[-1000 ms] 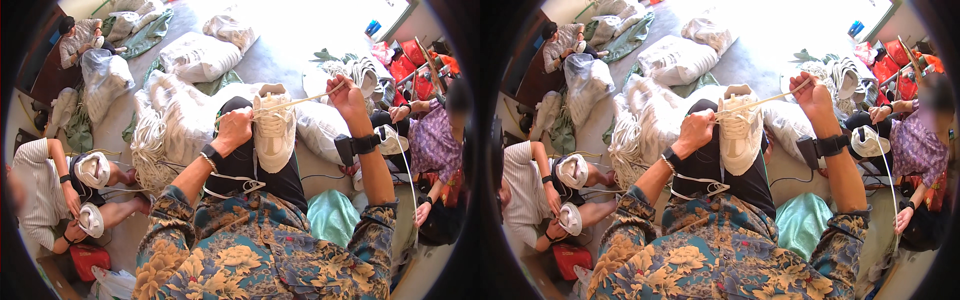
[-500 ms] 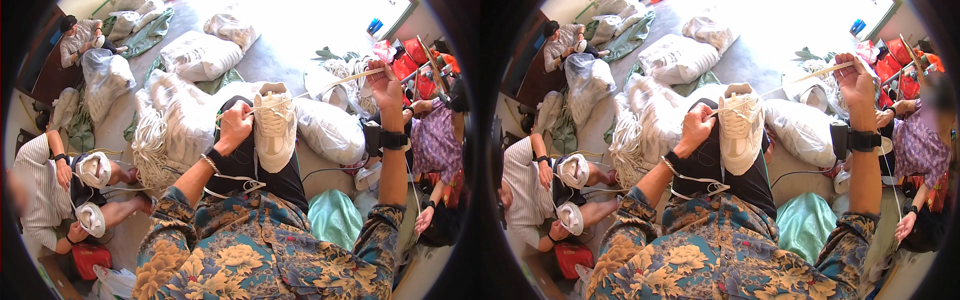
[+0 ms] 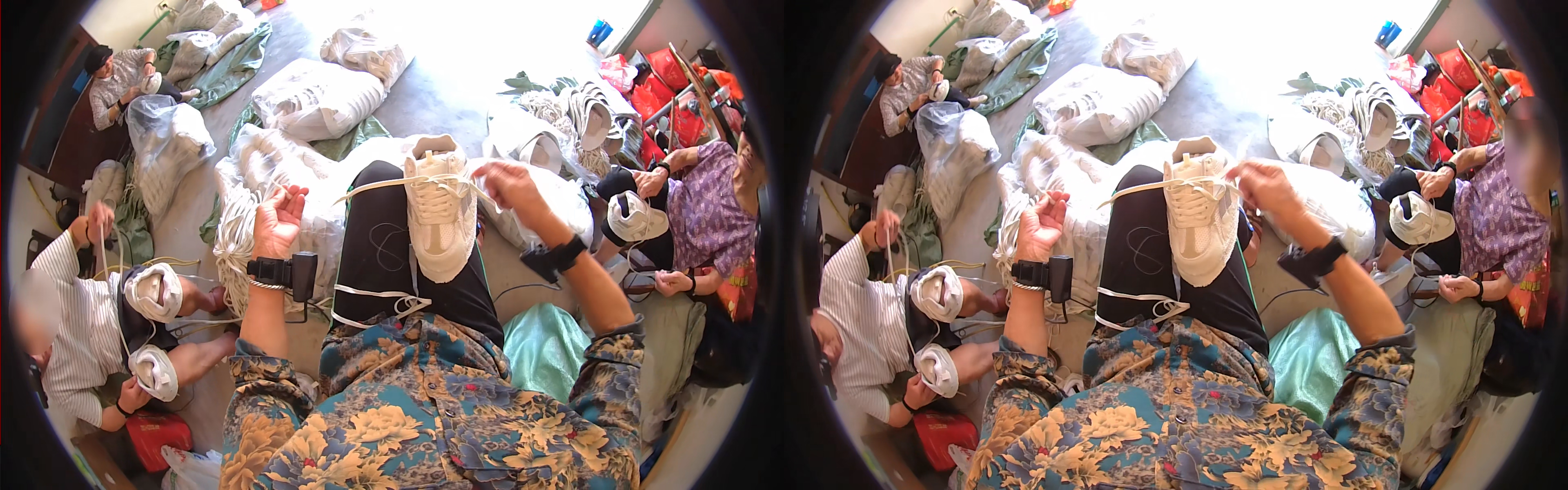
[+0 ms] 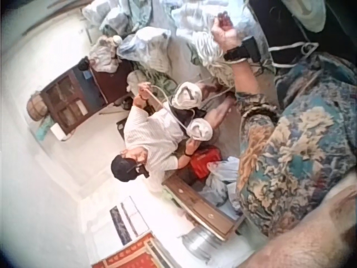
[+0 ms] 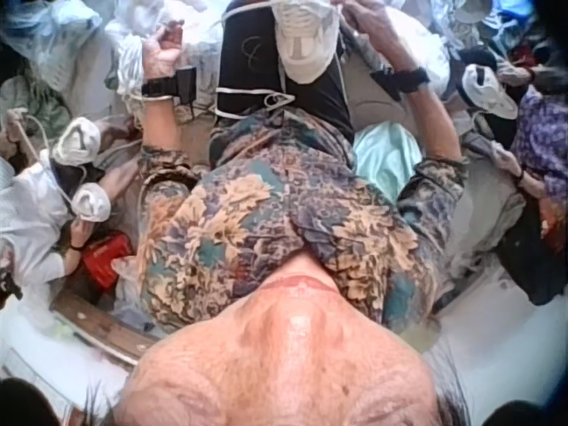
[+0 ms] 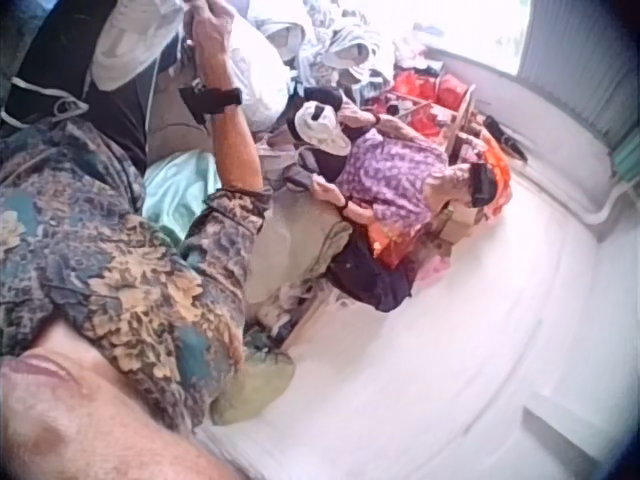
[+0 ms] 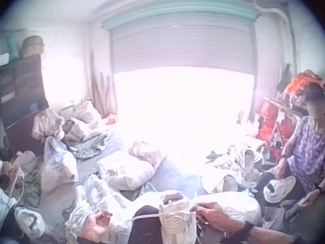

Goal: Lacing and adjusting the tongue of a white sneaker.

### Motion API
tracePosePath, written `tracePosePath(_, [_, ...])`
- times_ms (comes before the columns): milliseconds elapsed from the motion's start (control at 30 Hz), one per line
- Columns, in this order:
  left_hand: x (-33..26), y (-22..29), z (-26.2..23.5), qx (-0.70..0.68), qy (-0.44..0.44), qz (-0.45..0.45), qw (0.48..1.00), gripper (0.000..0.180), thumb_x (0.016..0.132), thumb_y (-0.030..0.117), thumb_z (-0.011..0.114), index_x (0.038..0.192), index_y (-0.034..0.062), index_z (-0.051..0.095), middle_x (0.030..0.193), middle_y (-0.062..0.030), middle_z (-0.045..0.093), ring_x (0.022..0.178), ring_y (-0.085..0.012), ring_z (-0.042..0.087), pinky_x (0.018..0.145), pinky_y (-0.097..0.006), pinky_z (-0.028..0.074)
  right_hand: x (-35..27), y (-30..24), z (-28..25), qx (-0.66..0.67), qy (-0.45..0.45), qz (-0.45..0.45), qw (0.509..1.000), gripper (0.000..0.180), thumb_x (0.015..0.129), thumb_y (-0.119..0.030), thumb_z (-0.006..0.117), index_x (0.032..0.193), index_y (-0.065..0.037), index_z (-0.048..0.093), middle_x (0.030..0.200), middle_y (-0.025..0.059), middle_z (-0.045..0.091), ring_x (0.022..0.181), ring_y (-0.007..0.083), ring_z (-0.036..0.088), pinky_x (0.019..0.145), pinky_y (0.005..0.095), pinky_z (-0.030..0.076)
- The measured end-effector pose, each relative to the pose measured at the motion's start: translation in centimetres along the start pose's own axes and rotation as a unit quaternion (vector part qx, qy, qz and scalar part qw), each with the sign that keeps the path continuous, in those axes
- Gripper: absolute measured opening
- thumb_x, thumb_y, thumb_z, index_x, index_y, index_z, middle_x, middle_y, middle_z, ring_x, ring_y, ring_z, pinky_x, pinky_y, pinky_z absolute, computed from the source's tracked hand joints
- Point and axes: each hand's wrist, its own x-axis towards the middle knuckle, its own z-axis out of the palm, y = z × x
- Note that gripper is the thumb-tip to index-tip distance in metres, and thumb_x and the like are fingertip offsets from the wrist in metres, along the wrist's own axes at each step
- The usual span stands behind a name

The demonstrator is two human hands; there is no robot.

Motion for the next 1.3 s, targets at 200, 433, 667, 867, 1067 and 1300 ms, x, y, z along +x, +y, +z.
tracePosePath(200, [-0.1,0.6,-1.6,-0.024,0.047,0.011,0.999,0.008,0.086,0.005,0.053,0.091,-0.0012,0.051,0.087,-0.0163,0.062,0.089,-0.0344,0.062,0.072,-0.035,0.056,-0.2,2.6,2.6,-0.378,-0.021,-0.129,0.917,0.021,0.083,-0.019,0.053,0.089,0.0,0.058,0.063,0.012,0.057,0.058,0.0184,0.055,0.059,0.0329,0.045])
tracePosePath(433, [1.0,1.5,-4.3,-0.07,0.058,0.011,0.996,0.007,0.084,0.005,0.052,0.088,-0.0016,0.052,0.083,-0.0161,0.063,0.089,-0.0361,0.061,0.074,-0.038,0.054,1.7,0.7,1.5,-0.333,0.023,-0.168,0.928,0.02,0.075,-0.014,0.054,0.086,0.002,0.057,0.075,0.015,0.058,0.068,0.0246,0.055,0.065,0.0358,0.044])
tracePosePath(667, [3.4,7.2,-12.6,-0.165,0.103,0.047,0.98,0.01,0.088,0.002,0.045,0.083,-0.0051,0.051,0.081,-0.0172,0.059,0.09,-0.0355,0.06,0.077,-0.04,0.055,3.7,2.1,2.4,-0.346,0.014,-0.169,0.923,0.027,0.074,-0.017,0.053,0.093,0.001,0.059,0.089,0.0183,0.055,0.083,0.0338,0.055,0.077,0.0397,0.043])
tracePosePath(867, [4.4,7.5,-13.9,-0.174,0.152,0.085,0.969,0.007,0.088,-0.004,0.04,0.084,-0.0038,0.045,0.084,-0.0197,0.058,0.085,-0.0363,0.062,0.074,-0.041,0.056,3.3,2.8,1.8,-0.29,0.003,-0.111,0.95,0.034,0.077,-0.016,0.053,0.106,0.001,0.056,0.092,0.0184,0.06,0.086,0.0266,0.057,0.079,0.035,0.044])
tracePosePath(1067, [4.8,11.1,-18.7,-0.162,0.189,0.155,0.956,0.007,0.085,-0.008,0.038,0.085,-0.0025,0.042,0.08,-0.0186,0.056,0.08,-0.0381,0.062,0.074,-0.043,0.057,3.1,2.6,2.3,-0.251,-0.001,-0.079,0.965,0.036,0.081,-0.016,0.052,0.112,0.001,0.052,0.091,0.0137,0.062,0.085,0.0192,0.056,0.079,0.0316,0.044])
tracePosePath(1300, [4.0,11.6,-17.1,-0.14,0.182,0.185,0.955,0.005,0.087,-0.005,0.038,0.087,-0.0022,0.042,0.082,-0.0198,0.056,0.084,-0.04,0.061,0.073,-0.043,0.056,2.4,1.3,0.8,-0.163,-0.036,-0.027,0.986,0.013,0.082,-0.016,0.054,0.089,-0.006,0.057,0.075,-0.0018,0.054,0.067,0.0043,0.045,0.058,0.0195,0.038])
